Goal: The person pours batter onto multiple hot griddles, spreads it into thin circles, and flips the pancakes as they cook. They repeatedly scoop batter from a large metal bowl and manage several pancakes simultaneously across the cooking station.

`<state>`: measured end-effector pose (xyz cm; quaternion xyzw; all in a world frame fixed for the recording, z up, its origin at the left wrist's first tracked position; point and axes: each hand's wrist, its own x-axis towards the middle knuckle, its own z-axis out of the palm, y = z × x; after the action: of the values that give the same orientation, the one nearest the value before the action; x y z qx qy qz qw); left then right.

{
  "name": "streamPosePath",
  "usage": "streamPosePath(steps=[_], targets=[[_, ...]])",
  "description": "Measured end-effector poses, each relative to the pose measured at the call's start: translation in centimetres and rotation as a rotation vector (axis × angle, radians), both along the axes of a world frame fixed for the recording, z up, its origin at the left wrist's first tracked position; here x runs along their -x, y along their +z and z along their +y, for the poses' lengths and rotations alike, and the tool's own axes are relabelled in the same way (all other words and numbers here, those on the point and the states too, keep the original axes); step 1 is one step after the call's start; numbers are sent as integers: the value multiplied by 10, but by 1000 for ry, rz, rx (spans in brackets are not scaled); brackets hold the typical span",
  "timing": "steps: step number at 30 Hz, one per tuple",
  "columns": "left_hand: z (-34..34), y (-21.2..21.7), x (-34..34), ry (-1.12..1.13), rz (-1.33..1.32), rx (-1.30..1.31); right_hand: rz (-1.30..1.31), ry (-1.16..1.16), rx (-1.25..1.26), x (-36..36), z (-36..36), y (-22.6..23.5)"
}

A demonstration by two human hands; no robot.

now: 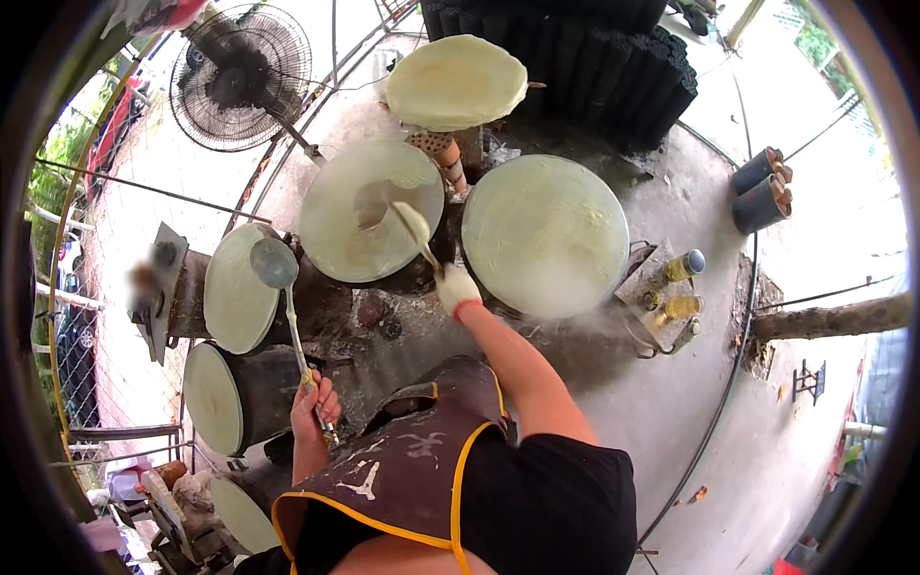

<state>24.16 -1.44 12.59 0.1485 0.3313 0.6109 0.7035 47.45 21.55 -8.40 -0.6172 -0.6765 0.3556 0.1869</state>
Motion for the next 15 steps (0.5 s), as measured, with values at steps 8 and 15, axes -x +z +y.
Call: streamPosePath(steps=[8, 15], targets=[[15, 0, -10, 17, 13, 21, 276, 236, 341, -28, -76, 24], [25, 3, 21, -18, 6, 19, 94, -323, 48, 24, 69, 24]])
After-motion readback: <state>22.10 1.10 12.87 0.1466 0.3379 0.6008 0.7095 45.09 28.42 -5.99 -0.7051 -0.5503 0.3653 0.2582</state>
